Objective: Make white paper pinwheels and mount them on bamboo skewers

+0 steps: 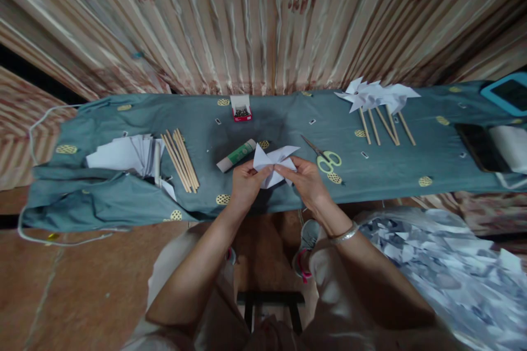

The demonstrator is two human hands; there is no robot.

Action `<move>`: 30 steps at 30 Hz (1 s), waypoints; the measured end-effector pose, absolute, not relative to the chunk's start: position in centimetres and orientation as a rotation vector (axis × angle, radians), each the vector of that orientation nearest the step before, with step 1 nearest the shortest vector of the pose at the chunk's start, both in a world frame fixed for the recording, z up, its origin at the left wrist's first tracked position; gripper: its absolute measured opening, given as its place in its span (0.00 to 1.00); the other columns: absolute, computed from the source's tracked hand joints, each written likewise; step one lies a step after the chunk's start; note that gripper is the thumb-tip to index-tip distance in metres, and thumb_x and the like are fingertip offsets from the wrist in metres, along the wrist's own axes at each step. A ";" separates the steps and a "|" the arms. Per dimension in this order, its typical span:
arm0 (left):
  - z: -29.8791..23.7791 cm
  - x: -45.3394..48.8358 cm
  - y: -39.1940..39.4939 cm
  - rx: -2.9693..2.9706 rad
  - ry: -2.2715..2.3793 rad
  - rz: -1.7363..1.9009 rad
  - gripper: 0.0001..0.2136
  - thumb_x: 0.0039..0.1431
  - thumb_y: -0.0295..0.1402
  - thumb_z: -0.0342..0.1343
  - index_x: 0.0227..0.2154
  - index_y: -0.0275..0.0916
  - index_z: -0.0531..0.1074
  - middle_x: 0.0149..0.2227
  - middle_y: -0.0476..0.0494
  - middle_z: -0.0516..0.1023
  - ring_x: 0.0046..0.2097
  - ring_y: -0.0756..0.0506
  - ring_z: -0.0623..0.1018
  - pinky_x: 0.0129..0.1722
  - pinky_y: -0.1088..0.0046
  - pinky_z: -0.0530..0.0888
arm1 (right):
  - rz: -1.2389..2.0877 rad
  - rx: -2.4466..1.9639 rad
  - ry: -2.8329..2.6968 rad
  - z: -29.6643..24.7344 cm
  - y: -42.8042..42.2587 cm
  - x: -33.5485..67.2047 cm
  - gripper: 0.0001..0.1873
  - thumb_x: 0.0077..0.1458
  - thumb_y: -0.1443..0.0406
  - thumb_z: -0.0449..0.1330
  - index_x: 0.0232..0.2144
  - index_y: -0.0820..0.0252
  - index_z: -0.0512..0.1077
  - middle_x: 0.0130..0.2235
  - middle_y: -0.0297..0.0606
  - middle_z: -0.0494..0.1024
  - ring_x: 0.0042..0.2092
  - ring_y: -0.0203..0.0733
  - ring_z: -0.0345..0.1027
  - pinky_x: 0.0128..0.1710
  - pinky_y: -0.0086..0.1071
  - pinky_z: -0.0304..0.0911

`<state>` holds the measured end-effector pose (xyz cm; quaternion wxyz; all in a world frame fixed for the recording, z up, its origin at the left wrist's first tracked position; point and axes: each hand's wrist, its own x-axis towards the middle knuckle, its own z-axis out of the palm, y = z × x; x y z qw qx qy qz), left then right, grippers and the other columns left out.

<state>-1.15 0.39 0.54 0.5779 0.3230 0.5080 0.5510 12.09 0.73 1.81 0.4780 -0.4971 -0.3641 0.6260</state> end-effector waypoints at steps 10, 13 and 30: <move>0.9 -1.5 0.1 0.738 1.184 1.269 0.16 0.32 0.41 0.72 0.24 0.35 0.79 0.23 0.48 0.79 0.24 0.50 0.73 0.27 0.74 0.70 | 1.547 -1.212 -0.908 1.5 0.6 11.8 0.19 0.33 0.55 0.73 0.25 0.60 0.77 0.24 0.30 0.77 0.27 0.34 0.65 0.32 0.29 0.62; 1.1 -1.7 0.1 0.752 1.164 1.260 0.18 0.32 0.43 0.72 0.25 0.35 0.79 0.25 0.47 0.80 0.26 0.49 0.74 0.30 0.73 0.72 | 1.531 -1.214 -0.916 1.6 0.8 11.6 0.19 0.32 0.54 0.73 0.25 0.60 0.76 0.24 0.30 0.77 0.26 0.34 0.65 0.30 0.29 0.62; 0.2 -16.2 3.3 1.284 2.047 1.329 0.14 0.47 0.35 0.57 0.36 0.34 0.77 0.35 0.40 0.79 0.36 0.45 0.76 0.39 0.69 0.72 | 1.558 -1.073 -0.852 1.8 1.2 11.9 0.15 0.36 0.57 0.74 0.26 0.57 0.77 0.29 0.32 0.81 0.31 0.39 0.72 0.36 0.33 0.67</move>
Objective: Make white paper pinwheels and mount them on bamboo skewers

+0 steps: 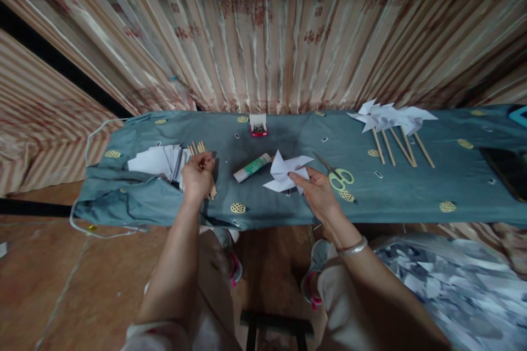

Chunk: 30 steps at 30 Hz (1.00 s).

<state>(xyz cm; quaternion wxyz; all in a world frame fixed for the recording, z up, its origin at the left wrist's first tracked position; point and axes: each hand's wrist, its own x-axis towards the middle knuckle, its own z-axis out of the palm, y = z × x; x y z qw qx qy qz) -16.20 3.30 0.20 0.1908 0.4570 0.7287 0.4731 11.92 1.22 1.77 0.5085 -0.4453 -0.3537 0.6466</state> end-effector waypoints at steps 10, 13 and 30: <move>-0.6 -17.8 2.9 1.687 2.461 0.681 0.15 0.50 0.33 0.56 0.40 0.35 0.76 0.39 0.39 0.76 0.39 0.40 0.76 0.42 0.67 0.71 | 1.541 -1.058 -0.875 1.5 1.3 11.9 0.16 0.37 0.57 0.73 0.28 0.58 0.77 0.29 0.33 0.81 0.32 0.38 0.73 0.39 0.32 0.67; -0.6 -17.5 3.0 1.733 2.488 0.648 0.15 0.50 0.31 0.54 0.42 0.36 0.75 0.41 0.39 0.76 0.42 0.39 0.76 0.44 0.65 0.71 | 1.536 -1.062 -0.872 1.4 1.4 12.0 0.16 0.37 0.57 0.73 0.28 0.58 0.78 0.29 0.33 0.82 0.32 0.38 0.73 0.39 0.32 0.67; -0.1 -16.5 3.0 1.711 2.443 0.553 0.20 0.53 0.32 0.54 0.49 0.33 0.73 0.41 0.36 0.80 0.45 0.38 0.79 0.46 0.65 0.72 | 1.548 -1.079 -0.896 1.3 1.2 11.6 0.15 0.37 0.57 0.73 0.27 0.59 0.77 0.29 0.32 0.81 0.30 0.37 0.72 0.35 0.31 0.67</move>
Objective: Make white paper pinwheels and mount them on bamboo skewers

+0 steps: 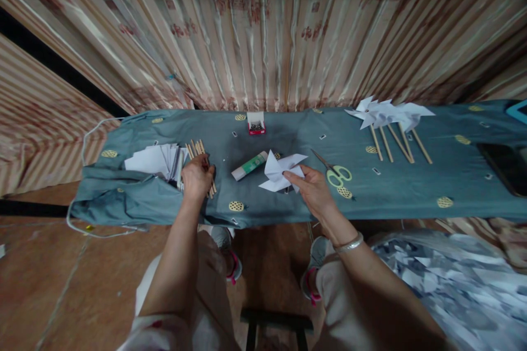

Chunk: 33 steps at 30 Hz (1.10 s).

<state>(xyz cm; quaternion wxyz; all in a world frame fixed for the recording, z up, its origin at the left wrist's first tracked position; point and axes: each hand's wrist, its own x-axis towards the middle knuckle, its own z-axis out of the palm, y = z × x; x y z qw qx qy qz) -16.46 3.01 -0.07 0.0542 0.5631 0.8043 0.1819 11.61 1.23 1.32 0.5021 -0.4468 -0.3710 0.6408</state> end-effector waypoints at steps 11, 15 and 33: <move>-0.3 -16.2 3.2 1.627 2.410 0.682 0.17 0.50 0.31 0.54 0.44 0.34 0.73 0.38 0.39 0.81 0.39 0.40 0.80 0.43 0.66 0.73 | 1.549 -1.057 -0.905 1.5 1.2 11.8 0.15 0.37 0.57 0.73 0.26 0.58 0.77 0.28 0.31 0.81 0.30 0.36 0.71 0.36 0.31 0.66; -0.5 -16.1 3.4 1.535 2.397 0.836 0.17 0.46 0.31 0.56 0.41 0.36 0.73 0.34 0.42 0.80 0.37 0.41 0.80 0.42 0.67 0.73 | 1.544 -1.062 -0.867 2.0 1.2 12.1 0.16 0.34 0.57 0.74 0.25 0.57 0.77 0.27 0.31 0.81 0.29 0.36 0.71 0.35 0.31 0.67; 1.3 -4.7 -5.4 0.787 1.356 1.318 0.16 0.45 0.45 0.62 0.31 0.37 0.74 0.24 0.51 0.71 0.24 0.53 0.69 0.24 0.78 0.66 | 1.708 -0.979 -0.949 3.7 -0.5 15.8 0.16 0.36 0.56 0.74 0.27 0.57 0.77 0.27 0.31 0.80 0.28 0.35 0.73 0.34 0.30 0.70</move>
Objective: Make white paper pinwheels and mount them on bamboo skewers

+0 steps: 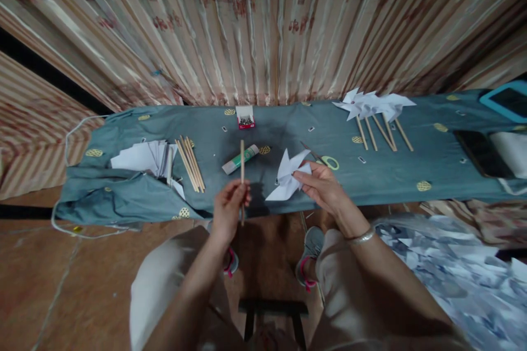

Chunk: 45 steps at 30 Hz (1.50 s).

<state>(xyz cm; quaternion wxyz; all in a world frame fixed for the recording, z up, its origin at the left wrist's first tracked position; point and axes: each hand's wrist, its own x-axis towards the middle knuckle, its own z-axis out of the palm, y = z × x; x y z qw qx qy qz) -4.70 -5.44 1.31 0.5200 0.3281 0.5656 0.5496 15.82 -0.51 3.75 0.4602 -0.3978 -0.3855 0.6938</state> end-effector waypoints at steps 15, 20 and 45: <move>-6.1 1.1 -11.8 0.358 1.258 1.135 0.18 0.46 0.47 0.66 0.23 0.36 0.72 0.21 0.51 0.70 0.20 0.56 0.62 0.21 0.80 0.60 | 0.812 -1.125 -2.068 1.5 -5.2 16.7 0.03 0.60 0.68 0.59 0.35 0.57 0.72 0.35 0.36 0.80 0.37 0.37 0.75 0.40 0.30 0.69; -7.5 1.0 -11.8 0.298 1.301 1.119 0.15 0.40 0.44 0.67 0.27 0.38 0.76 0.18 0.51 0.71 0.22 0.52 0.68 0.24 0.77 0.65 | 0.644 -0.949 -2.223 1.6 -5.3 15.9 0.10 0.60 0.72 0.55 0.43 0.56 0.69 0.36 0.37 0.79 0.38 0.38 0.74 0.39 0.31 0.72; -8.0 0.5 -11.1 0.457 1.440 1.085 0.05 0.42 0.35 0.67 0.26 0.45 0.82 0.29 0.46 0.79 0.33 0.46 0.77 0.35 0.73 0.75 | 0.630 -1.024 -2.170 -0.4 -4.4 16.3 0.16 0.58 0.73 0.57 0.48 0.56 0.68 0.38 0.40 0.79 0.39 0.41 0.74 0.39 0.37 0.72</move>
